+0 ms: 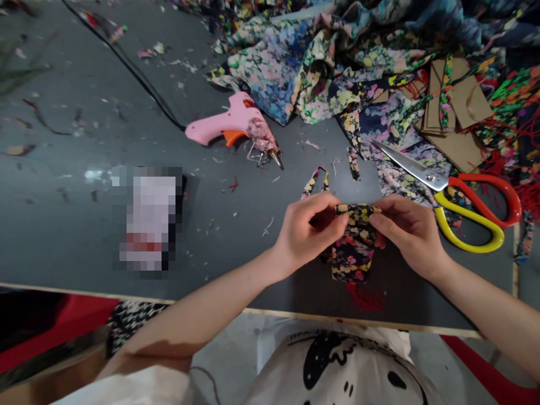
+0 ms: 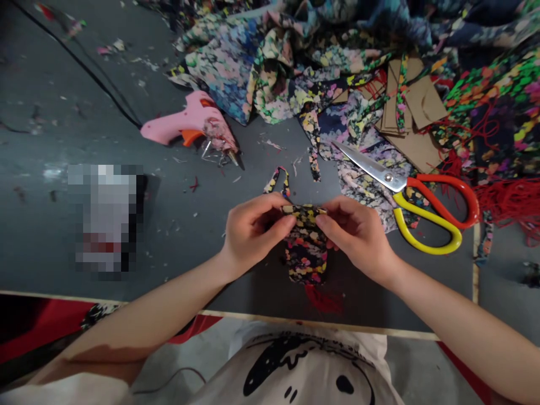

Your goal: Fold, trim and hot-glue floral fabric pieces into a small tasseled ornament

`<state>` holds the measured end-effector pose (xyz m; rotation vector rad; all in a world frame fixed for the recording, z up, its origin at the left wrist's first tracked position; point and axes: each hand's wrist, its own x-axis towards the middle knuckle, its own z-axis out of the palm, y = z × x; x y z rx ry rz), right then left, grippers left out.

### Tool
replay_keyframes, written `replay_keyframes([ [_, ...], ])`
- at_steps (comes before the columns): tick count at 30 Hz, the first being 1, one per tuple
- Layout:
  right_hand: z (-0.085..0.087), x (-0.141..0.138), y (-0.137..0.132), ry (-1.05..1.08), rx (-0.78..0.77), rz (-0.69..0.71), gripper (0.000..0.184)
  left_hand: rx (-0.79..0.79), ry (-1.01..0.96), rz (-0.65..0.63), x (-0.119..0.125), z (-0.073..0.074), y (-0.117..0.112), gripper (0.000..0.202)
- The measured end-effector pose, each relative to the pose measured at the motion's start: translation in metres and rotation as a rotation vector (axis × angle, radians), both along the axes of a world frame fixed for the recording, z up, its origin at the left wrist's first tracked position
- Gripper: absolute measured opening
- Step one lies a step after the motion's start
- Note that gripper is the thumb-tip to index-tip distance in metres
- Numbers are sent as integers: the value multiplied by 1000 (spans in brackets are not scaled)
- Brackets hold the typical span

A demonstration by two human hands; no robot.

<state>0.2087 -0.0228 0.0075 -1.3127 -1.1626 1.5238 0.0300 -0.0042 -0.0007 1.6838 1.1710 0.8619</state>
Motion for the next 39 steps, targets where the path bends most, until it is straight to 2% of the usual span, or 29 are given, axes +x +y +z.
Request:
replay_keyframes([
  [4, -1, 2, -2, 1, -14, -44, 14, 104, -32, 56, -4, -2, 1, 13],
  [6, -1, 2, -2, 10, -11, -52, 14, 288, -32, 67, -6, -4, 2, 18],
  [9, -1, 1, -1, 23, -8, -43, 17, 561, 101, 47, -5, -6, 2, 21],
  [12, 1, 0, 0, 30, -1, -35, 18, 629, 210, 18, -5, -6, 2, 12],
  [16, 2, 0, 0, 36, 3, -25, 18, 734, 235, -2, -5, -5, 1, 9],
  [19, -1, 2, -2, 58, -10, -19, 17, 675, 207, 40, -6, -3, 3, 2],
  [22, -6, 4, -4, 80, -30, -43, 19, 535, 130, 140, -10, -3, 8, 14],
  [24, -9, 4, -4, 84, -39, -56, 21, 506, 76, 160, -12, -4, 11, 17],
  [26, -8, 4, -4, 79, -41, -55, 21, 557, 72, 110, -11, -4, 11, 12],
  [30, -4, 2, -3, 93, -4, -40, 17, 715, 216, -2, -6, -2, 4, 11],
  [35, 0, 0, -3, 67, 2, -23, 19, 694, 360, -13, -2, 1, -1, 4],
  [39, 1, 0, -3, 54, 11, -22, 20, 663, 367, -28, -2, 1, 0, 2],
])
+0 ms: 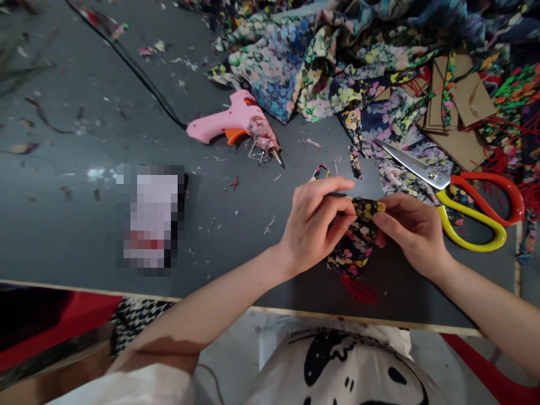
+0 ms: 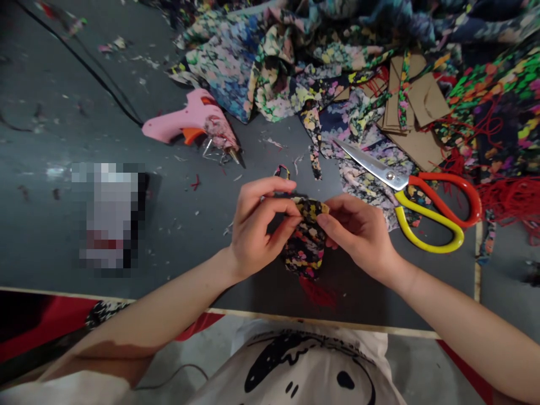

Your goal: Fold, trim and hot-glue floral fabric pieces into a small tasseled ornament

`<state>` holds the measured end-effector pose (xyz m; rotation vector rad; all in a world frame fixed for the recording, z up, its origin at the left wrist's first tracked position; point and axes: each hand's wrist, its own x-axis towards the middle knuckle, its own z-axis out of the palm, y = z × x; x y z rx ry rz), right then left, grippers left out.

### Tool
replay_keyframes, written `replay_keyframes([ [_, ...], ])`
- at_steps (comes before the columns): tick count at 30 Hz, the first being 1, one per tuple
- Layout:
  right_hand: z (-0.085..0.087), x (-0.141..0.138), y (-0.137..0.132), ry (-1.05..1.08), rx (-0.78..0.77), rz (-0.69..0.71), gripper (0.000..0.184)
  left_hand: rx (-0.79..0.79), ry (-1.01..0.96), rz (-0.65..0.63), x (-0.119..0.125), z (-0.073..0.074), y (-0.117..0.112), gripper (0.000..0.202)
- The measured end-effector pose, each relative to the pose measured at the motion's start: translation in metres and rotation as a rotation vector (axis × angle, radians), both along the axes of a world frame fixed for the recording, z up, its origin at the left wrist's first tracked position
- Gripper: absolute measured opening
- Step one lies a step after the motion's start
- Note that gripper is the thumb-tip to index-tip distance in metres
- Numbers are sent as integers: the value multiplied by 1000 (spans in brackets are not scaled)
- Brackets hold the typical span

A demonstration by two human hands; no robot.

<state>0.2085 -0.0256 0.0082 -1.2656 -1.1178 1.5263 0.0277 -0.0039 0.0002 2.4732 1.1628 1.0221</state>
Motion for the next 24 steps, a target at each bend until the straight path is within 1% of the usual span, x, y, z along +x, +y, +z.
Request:
replay_keyframes([
  [4, 0, 0, 0, 21, 8, -3, 21, -49, -94, -29, -1, -1, 1, 4],
  [7, -3, 1, 0, 21, -6, -20, 21, -98, -206, -14, -3, -3, 3, 8],
  [11, -8, 3, 0, 45, -21, -64, 20, -166, -458, 71, -5, -6, 8, 13],
  [13, -10, 4, -1, 47, -20, -73, 21, -229, -565, 72, -5, -4, 10, 20],
  [14, -11, 4, -1, 45, -21, -76, 21, -259, -566, 66, -6, -3, 10, 26],
  [17, -12, 5, -3, 39, -22, -91, 20, -298, -415, 61, -7, 0, 10, 37],
  [19, -12, 6, -3, 46, -13, -100, 18, -332, -402, 83, -7, 1, 9, 30],
  [20, -12, 6, -4, 52, -5, -103, 17, -395, -453, 77, -7, 0, 7, 24],
  [22, -12, 5, -4, 57, 8, -99, 17, -603, -575, 12, -7, -1, 4, 20],
  [24, -10, 5, -4, 38, 18, -83, 17, -810, -599, -93, -6, -2, 2, 32],
])
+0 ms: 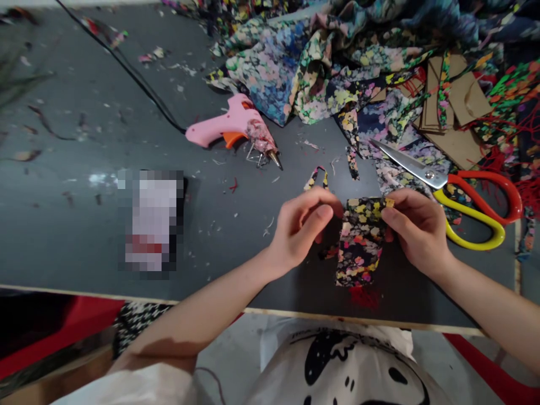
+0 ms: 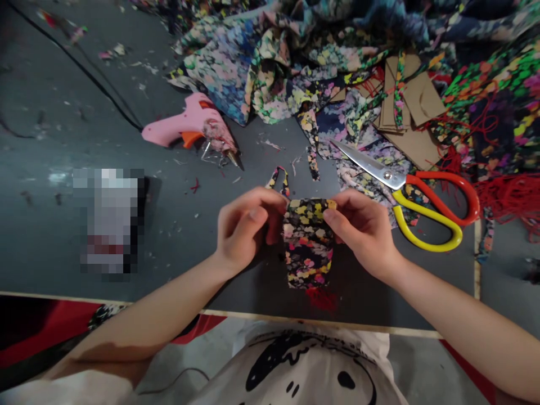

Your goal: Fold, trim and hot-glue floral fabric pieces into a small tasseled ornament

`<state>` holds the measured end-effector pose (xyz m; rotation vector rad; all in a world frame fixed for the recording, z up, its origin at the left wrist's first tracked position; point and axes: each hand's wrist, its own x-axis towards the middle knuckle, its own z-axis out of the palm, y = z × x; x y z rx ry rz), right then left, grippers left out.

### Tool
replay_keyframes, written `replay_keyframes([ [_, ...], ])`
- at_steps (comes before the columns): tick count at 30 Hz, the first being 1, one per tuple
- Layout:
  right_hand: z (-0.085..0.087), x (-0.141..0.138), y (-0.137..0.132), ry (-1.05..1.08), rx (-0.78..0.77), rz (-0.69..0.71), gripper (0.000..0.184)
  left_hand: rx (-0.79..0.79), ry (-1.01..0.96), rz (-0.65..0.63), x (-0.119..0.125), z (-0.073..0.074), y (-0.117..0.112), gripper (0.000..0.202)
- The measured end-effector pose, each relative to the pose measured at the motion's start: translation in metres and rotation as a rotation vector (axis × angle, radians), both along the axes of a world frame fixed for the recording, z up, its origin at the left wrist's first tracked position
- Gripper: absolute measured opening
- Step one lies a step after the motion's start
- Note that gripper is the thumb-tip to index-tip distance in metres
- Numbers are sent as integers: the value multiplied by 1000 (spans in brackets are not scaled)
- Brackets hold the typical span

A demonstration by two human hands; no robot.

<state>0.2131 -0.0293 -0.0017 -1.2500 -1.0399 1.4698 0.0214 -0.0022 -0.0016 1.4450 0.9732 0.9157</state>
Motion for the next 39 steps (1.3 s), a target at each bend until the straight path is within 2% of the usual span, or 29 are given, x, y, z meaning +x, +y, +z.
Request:
replay_keyframes([
  [3, 5, -1, 1, -42, 5, 61, 20, -66, 77, -109, 3, 2, -1, 47],
  [9, 11, -1, 2, -152, 47, 184, 19, -36, 139, -71, 8, 5, 0, 46],
  [12, 12, 0, 2, -262, 104, 214, 25, -21, 145, -78, 8, 6, 0, 44],
  [15, 12, 1, 3, -283, 129, 221, 29, -40, 155, -69, 9, 8, 0, 46],
  [18, 11, 1, 4, -211, 120, 204, 26, -67, 158, -47, 9, 7, -1, 47],
  [23, 9, 0, 3, -154, 104, 160, 12, -54, 153, 1, 9, 3, -1, 47],
  [28, 8, -1, 3, -201, 129, 132, 9, -29, 136, 1, 10, 4, 0, 43],
  [33, 8, -1, 4, -221, 135, 203, 10, -43, 167, -21, 11, 7, 0, 24],
  [39, 8, -2, 5, -264, 169, 260, 11, -36, 182, -57, 13, 7, 0, 24],
])
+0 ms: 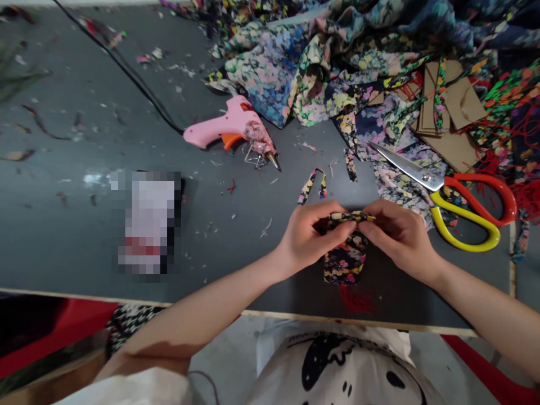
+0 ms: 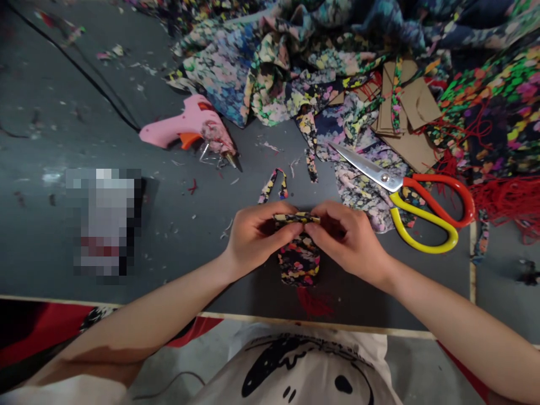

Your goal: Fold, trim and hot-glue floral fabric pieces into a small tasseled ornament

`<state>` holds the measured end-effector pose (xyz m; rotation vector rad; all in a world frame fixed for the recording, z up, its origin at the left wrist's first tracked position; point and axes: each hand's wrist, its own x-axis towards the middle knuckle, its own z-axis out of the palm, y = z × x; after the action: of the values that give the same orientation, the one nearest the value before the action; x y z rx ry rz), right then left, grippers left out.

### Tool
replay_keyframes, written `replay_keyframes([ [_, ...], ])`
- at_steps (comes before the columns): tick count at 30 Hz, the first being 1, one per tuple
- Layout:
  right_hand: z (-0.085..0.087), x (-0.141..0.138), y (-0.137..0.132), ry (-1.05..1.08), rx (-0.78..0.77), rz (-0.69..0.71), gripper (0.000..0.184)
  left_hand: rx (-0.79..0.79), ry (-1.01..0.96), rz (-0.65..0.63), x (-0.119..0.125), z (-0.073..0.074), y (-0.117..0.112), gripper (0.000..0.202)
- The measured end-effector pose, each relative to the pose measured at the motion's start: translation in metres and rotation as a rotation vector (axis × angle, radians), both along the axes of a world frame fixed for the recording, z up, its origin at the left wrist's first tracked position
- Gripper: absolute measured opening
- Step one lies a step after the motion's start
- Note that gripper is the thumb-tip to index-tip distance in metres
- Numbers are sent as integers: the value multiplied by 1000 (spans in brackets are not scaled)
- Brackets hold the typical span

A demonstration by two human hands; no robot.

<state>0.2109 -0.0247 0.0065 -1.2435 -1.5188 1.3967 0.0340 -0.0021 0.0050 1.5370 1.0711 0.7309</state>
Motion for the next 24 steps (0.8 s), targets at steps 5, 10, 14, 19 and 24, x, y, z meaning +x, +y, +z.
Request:
replay_keyframes([
  [5, 0, 0, -1, 6, 25, -30, 14, 20, -4, 46, 0, 0, -1, 27],
  [10, -2, 0, -3, 33, 49, -99, 13, 26, -39, 66, 1, 2, -2, 27],
  [14, -2, 0, -4, 75, 1, -165, 21, -19, -172, 96, 1, 0, -1, 21],
  [19, -2, 1, -2, 120, -3, -189, 16, -31, -244, 136, -2, -4, -2, 22],
  [24, 1, 2, -3, 107, -35, -187, 18, -127, -244, 106, 1, -1, -3, 31],
])
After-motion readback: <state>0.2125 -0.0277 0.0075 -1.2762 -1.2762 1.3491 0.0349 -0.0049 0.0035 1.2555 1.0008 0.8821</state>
